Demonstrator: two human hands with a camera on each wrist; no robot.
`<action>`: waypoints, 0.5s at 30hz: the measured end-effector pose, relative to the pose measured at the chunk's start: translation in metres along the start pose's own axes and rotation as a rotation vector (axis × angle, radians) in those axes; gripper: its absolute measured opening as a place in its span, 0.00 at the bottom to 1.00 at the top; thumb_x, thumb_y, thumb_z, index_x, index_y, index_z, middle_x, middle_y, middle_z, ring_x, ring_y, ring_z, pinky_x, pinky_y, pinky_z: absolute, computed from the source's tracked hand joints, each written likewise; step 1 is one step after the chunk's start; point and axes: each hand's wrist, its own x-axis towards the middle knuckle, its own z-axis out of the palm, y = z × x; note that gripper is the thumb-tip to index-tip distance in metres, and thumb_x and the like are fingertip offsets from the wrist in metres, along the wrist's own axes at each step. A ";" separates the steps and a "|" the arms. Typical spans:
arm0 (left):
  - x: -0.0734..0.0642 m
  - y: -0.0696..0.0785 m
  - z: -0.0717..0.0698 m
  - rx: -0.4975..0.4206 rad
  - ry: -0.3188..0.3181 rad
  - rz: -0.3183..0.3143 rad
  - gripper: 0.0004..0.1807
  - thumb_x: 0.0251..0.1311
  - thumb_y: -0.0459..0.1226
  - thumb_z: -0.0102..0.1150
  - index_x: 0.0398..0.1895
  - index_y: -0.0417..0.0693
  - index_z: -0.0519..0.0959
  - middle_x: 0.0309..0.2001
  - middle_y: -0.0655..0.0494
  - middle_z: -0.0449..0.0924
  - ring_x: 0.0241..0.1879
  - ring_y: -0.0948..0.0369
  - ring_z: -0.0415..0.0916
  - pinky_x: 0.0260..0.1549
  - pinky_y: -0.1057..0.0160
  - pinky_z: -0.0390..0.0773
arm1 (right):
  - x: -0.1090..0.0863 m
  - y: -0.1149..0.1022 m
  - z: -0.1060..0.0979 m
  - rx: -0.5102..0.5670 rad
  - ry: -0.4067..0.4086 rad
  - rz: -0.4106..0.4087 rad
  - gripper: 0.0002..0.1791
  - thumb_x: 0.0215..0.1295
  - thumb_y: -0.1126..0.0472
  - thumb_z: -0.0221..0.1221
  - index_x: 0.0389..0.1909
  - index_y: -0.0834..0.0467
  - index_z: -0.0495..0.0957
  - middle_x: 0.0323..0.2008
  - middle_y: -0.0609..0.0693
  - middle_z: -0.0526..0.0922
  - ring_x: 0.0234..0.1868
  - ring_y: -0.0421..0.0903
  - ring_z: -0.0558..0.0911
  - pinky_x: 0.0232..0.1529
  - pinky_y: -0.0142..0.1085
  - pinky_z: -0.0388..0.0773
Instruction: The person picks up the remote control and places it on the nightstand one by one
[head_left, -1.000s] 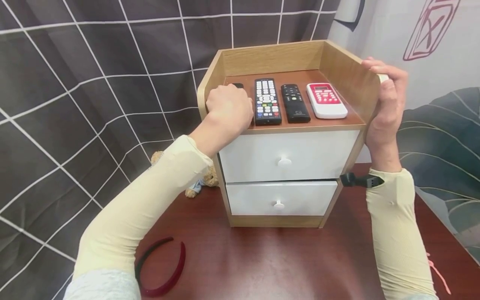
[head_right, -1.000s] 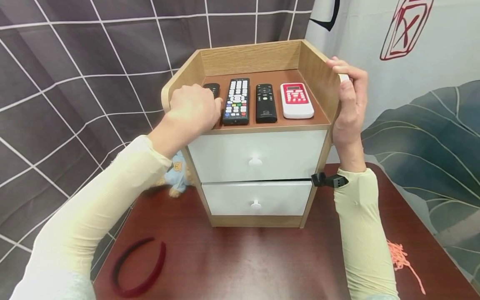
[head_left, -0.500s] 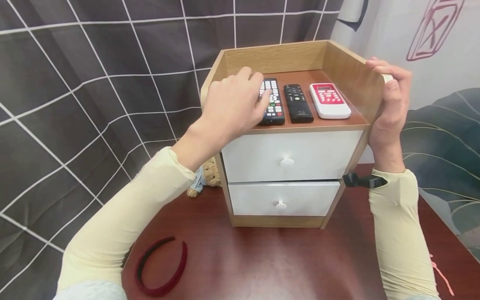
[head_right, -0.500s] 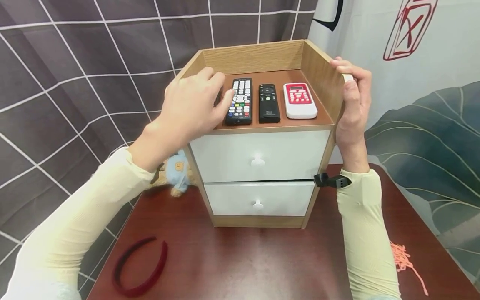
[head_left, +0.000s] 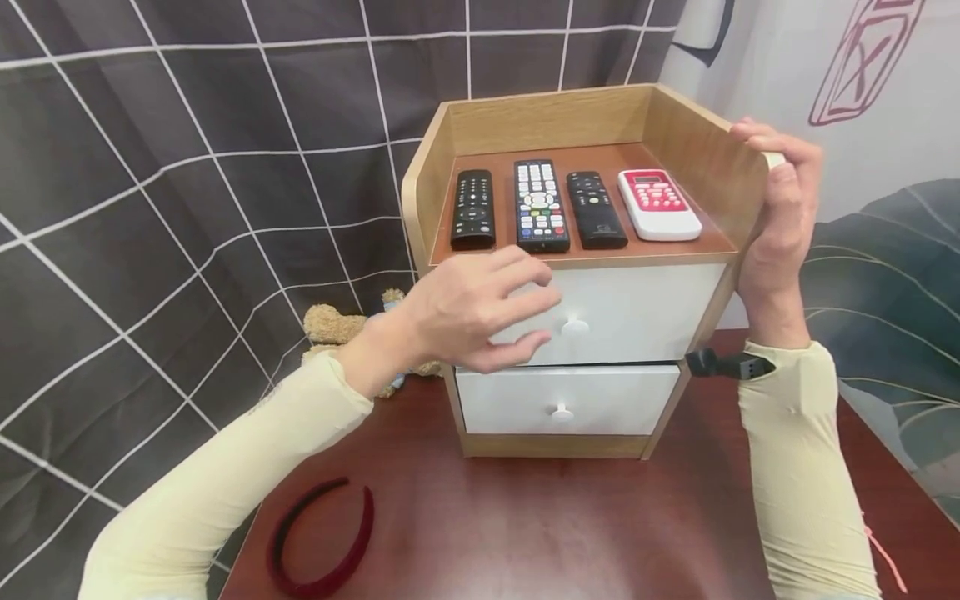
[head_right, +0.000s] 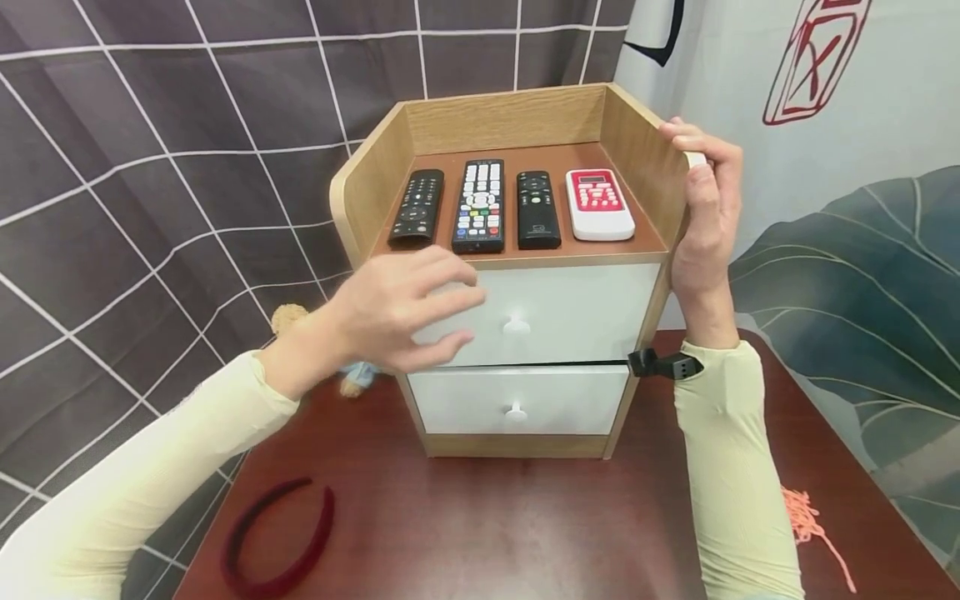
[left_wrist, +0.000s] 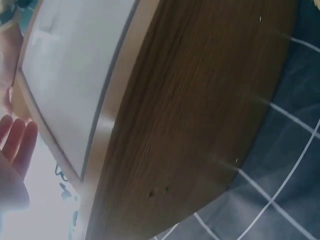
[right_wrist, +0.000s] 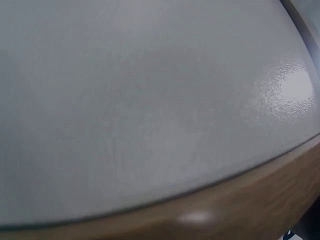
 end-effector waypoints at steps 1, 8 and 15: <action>-0.003 0.002 0.001 -0.009 0.001 0.011 0.16 0.59 0.46 0.61 0.43 0.44 0.82 0.41 0.49 0.81 0.40 0.55 0.79 0.34 0.61 0.82 | 0.000 0.000 0.000 -0.006 -0.002 0.002 0.12 0.63 0.59 0.49 0.43 0.59 0.75 0.54 0.55 0.80 0.65 0.52 0.68 0.67 0.39 0.55; -0.027 0.017 0.022 -0.063 -0.024 0.051 0.27 0.54 0.53 0.64 0.51 0.44 0.83 0.45 0.48 0.85 0.45 0.54 0.81 0.45 0.59 0.83 | -0.002 0.002 -0.003 -0.091 -0.015 0.011 0.18 0.65 0.57 0.48 0.52 0.57 0.76 0.63 0.55 0.74 0.65 0.51 0.68 0.65 0.39 0.57; -0.064 0.049 0.041 -0.137 -0.046 -0.008 0.30 0.63 0.57 0.51 0.56 0.45 0.82 0.50 0.47 0.85 0.51 0.54 0.81 0.54 0.57 0.79 | -0.037 0.005 -0.023 -0.087 -0.084 -0.011 0.26 0.63 0.59 0.48 0.62 0.61 0.67 0.63 0.57 0.71 0.61 0.52 0.69 0.62 0.40 0.59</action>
